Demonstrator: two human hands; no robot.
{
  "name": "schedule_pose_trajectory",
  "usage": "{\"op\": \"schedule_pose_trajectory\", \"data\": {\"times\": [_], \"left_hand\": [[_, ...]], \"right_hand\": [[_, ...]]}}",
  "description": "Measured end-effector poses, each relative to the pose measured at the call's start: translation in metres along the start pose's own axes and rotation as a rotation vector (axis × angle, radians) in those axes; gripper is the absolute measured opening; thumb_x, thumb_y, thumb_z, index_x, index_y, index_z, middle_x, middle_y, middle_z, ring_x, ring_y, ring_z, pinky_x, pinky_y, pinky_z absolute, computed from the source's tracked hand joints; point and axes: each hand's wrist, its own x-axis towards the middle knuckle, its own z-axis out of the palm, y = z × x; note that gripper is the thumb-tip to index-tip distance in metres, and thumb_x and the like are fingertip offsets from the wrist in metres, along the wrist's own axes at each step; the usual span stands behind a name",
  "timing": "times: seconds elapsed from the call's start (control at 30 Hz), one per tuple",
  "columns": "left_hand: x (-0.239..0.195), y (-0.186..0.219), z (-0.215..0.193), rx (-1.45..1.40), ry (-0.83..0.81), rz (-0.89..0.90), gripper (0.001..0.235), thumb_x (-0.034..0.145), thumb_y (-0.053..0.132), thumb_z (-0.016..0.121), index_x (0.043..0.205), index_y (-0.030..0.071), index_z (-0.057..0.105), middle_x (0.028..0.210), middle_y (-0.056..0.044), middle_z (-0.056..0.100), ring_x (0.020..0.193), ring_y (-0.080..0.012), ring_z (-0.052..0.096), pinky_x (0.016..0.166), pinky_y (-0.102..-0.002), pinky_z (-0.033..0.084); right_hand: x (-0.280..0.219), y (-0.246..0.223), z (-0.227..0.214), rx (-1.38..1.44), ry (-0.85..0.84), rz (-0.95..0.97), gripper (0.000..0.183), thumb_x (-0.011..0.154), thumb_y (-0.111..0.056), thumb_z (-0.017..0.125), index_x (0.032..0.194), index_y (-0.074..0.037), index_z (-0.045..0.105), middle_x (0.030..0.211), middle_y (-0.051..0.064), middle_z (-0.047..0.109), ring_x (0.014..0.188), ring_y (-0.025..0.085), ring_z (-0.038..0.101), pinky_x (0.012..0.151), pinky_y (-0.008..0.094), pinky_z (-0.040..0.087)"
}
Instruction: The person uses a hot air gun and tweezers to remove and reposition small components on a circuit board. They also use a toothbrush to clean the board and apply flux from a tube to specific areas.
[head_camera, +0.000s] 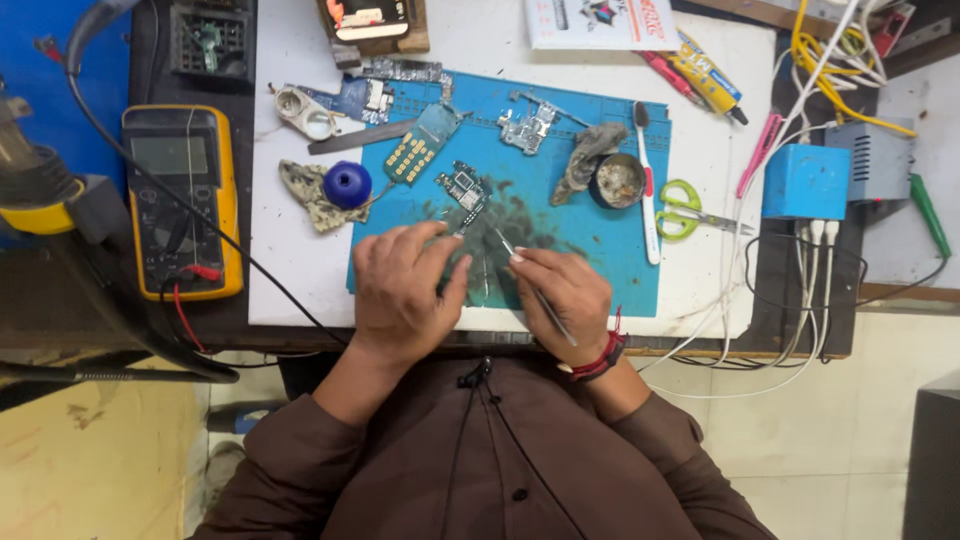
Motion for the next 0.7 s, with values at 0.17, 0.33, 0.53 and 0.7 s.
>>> {"op": "schedule_pose_trajectory", "data": {"times": [0.17, 0.33, 0.53, 0.7], "left_hand": [[-0.005, -0.007, 0.007, 0.032, 0.019, -0.051, 0.024, 0.092, 0.024, 0.076, 0.111, 0.010, 0.075, 0.124, -0.005, 0.066, 0.118, -0.0239, 0.057, 0.104, -0.043, 0.033], [-0.007, -0.008, 0.010, 0.050, -0.026, -0.050, 0.025, 0.093, 0.026, 0.074, 0.113, 0.011, 0.075, 0.129, -0.006, 0.064, 0.120, -0.0239, 0.055, 0.106, -0.044, 0.030], [-0.004, -0.008, 0.009, 0.066, -0.061, -0.036, 0.027, 0.094, 0.027, 0.074, 0.115, 0.011, 0.075, 0.133, -0.008, 0.062, 0.122, -0.0244, 0.052, 0.105, -0.045, 0.030], [-0.002, -0.008, 0.011, 0.115, -0.082, 0.001, 0.032, 0.095, 0.029, 0.072, 0.122, 0.012, 0.074, 0.139, -0.010, 0.058, 0.125, -0.0248, 0.048, 0.106, -0.044, 0.030]], "right_hand": [[0.012, -0.010, 0.009, -0.067, -0.035, -0.059, 0.026, 0.087, 0.001, 0.078, 0.112, -0.006, 0.071, 0.110, 0.011, 0.073, 0.091, 0.027, 0.071, 0.077, 0.035, 0.056], [0.013, -0.009, 0.015, -0.126, -0.076, -0.110, 0.029, 0.086, 0.002, 0.078, 0.113, -0.006, 0.072, 0.109, 0.009, 0.073, 0.092, 0.027, 0.071, 0.076, 0.035, 0.056], [0.015, -0.008, 0.016, -0.154, -0.111, -0.114, 0.033, 0.083, 0.003, 0.078, 0.114, -0.006, 0.072, 0.111, 0.009, 0.072, 0.092, 0.027, 0.071, 0.077, 0.035, 0.056], [0.016, -0.007, 0.017, -0.163, -0.128, -0.123, 0.032, 0.083, 0.002, 0.079, 0.113, -0.006, 0.072, 0.111, 0.009, 0.072, 0.091, 0.026, 0.071, 0.076, 0.035, 0.056]]}}
